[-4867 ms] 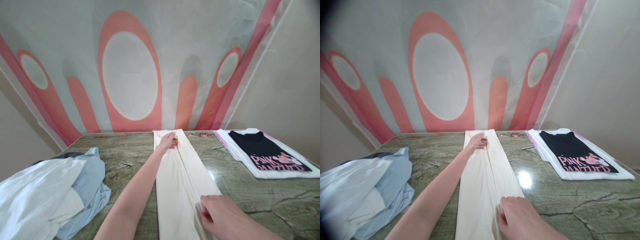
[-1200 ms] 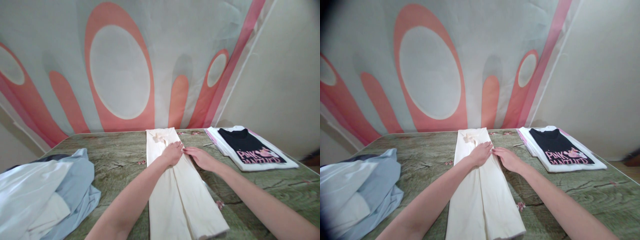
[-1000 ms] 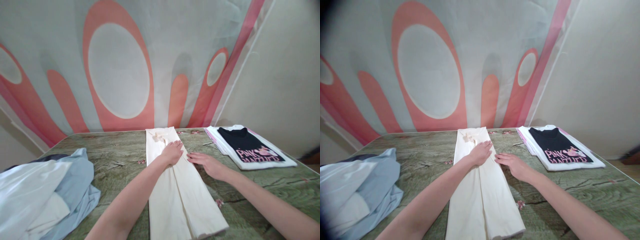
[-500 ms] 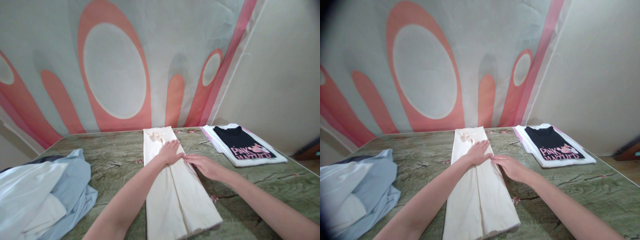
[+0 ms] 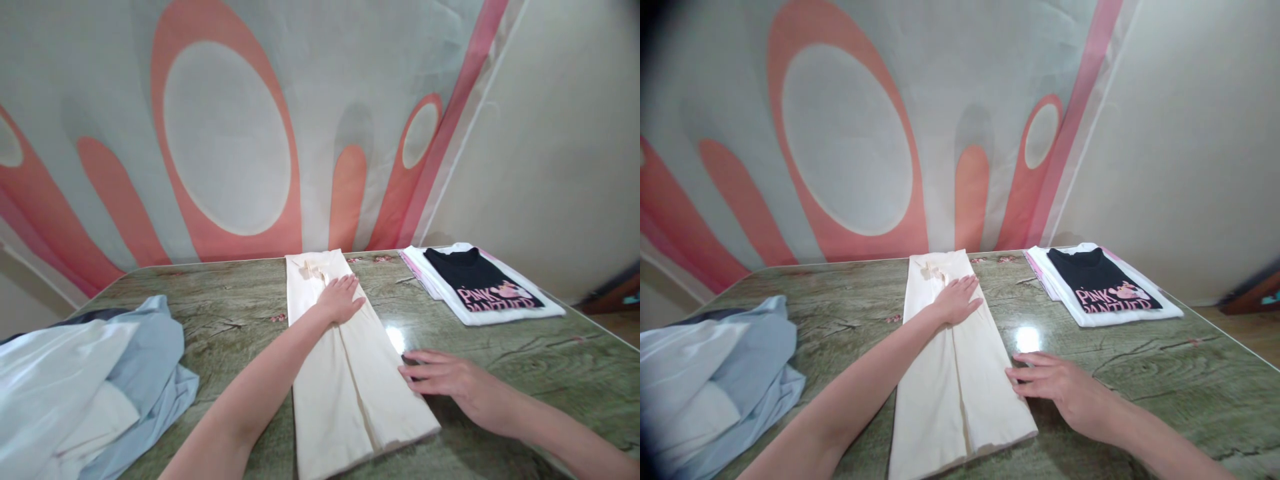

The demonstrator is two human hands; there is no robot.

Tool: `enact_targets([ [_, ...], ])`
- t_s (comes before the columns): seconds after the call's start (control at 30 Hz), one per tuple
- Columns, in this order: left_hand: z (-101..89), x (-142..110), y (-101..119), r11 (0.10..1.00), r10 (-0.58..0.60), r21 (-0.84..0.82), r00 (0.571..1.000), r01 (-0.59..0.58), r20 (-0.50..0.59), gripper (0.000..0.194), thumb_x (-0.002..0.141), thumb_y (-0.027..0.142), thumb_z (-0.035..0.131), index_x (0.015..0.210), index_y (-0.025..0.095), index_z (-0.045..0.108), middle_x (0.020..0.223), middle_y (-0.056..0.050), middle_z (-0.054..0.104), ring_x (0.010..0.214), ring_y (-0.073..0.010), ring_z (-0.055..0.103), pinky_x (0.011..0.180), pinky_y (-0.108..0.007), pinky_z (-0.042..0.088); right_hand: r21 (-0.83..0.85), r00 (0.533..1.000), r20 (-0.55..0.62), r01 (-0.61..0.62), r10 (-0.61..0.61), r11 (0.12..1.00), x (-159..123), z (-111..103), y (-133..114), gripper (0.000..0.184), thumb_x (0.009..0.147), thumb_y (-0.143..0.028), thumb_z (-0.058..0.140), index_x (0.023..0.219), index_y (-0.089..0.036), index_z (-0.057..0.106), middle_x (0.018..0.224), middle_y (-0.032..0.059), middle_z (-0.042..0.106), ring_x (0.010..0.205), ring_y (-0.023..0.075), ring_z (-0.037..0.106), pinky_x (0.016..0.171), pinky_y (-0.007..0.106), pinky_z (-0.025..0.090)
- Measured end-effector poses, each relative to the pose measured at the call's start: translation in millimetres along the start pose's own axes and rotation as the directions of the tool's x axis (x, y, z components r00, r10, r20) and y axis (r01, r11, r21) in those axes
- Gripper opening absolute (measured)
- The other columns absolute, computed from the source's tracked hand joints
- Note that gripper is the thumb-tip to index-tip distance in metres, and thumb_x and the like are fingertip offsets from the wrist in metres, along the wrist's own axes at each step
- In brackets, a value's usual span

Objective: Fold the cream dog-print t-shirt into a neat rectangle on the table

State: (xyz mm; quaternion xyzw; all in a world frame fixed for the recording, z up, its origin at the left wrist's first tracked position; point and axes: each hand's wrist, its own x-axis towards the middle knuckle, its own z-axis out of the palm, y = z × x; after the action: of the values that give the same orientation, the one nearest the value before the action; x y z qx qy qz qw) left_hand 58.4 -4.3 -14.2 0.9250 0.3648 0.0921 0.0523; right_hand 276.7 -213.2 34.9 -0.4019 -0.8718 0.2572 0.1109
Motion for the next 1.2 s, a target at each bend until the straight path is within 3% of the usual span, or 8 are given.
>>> enact_targets([
  [0.17,-0.1,0,-1,1.0,0.016,0.002,1.0,-0.016,-0.007,0.063,0.089,0.053,0.021,0.138,0.014,0.025,0.145,-0.009,0.022,0.134,-0.0229,0.017,0.107,-0.038,0.011,-0.073,0.992,-0.128,0.01,-0.019,0.997,29,-7,7,0.039,0.091,-0.02,0.03,0.117,-0.027,0.059,0.129,0.0013,0.051,0.125,0.0199,0.038,0.103,0.04,0.032],
  [0.27,-0.1,0,-1,0.999,0.032,0.011,0.999,-0.032,-0.007,0.066,0.089,0.054,0.019,0.139,0.012,0.025,0.145,-0.009,0.022,0.134,-0.0232,0.017,0.107,-0.038,0.012,-0.116,0.967,-0.254,-0.064,0.033,0.991,65,-4,15,0.038,0.091,-0.022,0.032,0.122,-0.022,0.053,0.13,0.0053,0.05,0.12,0.0186,0.043,0.102,0.037,0.034],
  [0.37,-1.2,-1,-2,0.999,0.038,0.016,0.999,-0.038,-0.003,0.064,0.089,0.054,0.017,0.139,0.013,0.024,0.146,-0.008,0.022,0.134,-0.022,0.017,0.107,-0.037,0.012,-0.145,0.944,-0.325,-0.118,0.066,0.982,94,4,16,0.032,0.088,-0.024,0.038,0.114,-0.018,0.056,0.12,0.0096,0.055,0.111,0.0199,0.049,0.097,0.036,0.038],
  [0.5,-4.5,0,-3,0.998,0.06,0.005,0.998,-0.06,0.012,0.06,0.091,0.05,0.017,0.139,0.015,0.024,0.146,-0.007,0.022,0.134,-0.0205,0.017,0.108,-0.037,0.011,-0.202,0.914,-0.382,-0.228,0.137,0.953,112,14,12,0.024,0.086,-0.027,0.044,0.103,-0.014,0.056,0.107,0.0116,0.056,0.101,0.0213,0.052,0.09,0.037,0.04],
  [0.7,-6.9,5,-7,0.997,0.08,0.011,0.996,-0.08,0.027,0.057,0.092,0.046,0.017,0.138,0.014,0.026,0.145,-0.008,0.022,0.134,-0.0204,0.017,0.107,-0.037,0.013,-0.311,0.901,-0.406,-0.295,0.154,0.904,124,24,26,0.047,0.088,-0.037,0.039,0.126,-0.01,0.042,0.128,0.0165,0.045,0.118,0.0253,0.041,0.101,0.041,0.03],
  [0.83,-5.9,6,-8,0.995,0.083,0.051,0.996,-0.084,0.031,0.056,0.092,0.044,0.015,0.138,0.013,0.025,0.146,-0.008,0.021,0.133,-0.0198,0.017,0.107,-0.037,0.014,-0.368,0.927,-0.339,-0.286,0.159,0.885,121,30,31,0.058,0.09,-0.045,0.03,0.136,-0.01,0.032,0.14,0.0158,0.033,0.129,0.0264,0.028,0.106,0.045,0.021],
  [0.97,-6.4,6,-7,0.995,0.079,0.062,0.996,-0.081,0.041,0.058,0.092,0.047,0.015,0.138,0.012,0.024,0.146,-0.009,0.021,0.133,-0.02,0.018,0.107,-0.037,0.014,-0.416,0.969,-0.219,-0.197,0.113,0.887,96,31,23,0.061,0.09,-0.05,0.026,0.141,-0.016,0.022,0.145,0.01,0.026,0.134,0.0239,0.019,0.108,0.047,0.015],
  [1.2,-12.1,-6,-1,0.994,0.094,0.054,0.995,-0.095,0.014,0.053,0.093,0.041,0.02,0.135,0.011,0.031,0.143,-0.011,0.028,0.132,-0.0194,0.023,0.107,-0.035,0.016,-0.345,0.984,-0.159,-0.13,0.079,0.93,67,20,19,0.057,0.09,-0.047,0.03,0.141,-0.022,0.021,0.146,0.0049,0.025,0.134,0.0229,0.017,0.108,0.045,0.02],
])
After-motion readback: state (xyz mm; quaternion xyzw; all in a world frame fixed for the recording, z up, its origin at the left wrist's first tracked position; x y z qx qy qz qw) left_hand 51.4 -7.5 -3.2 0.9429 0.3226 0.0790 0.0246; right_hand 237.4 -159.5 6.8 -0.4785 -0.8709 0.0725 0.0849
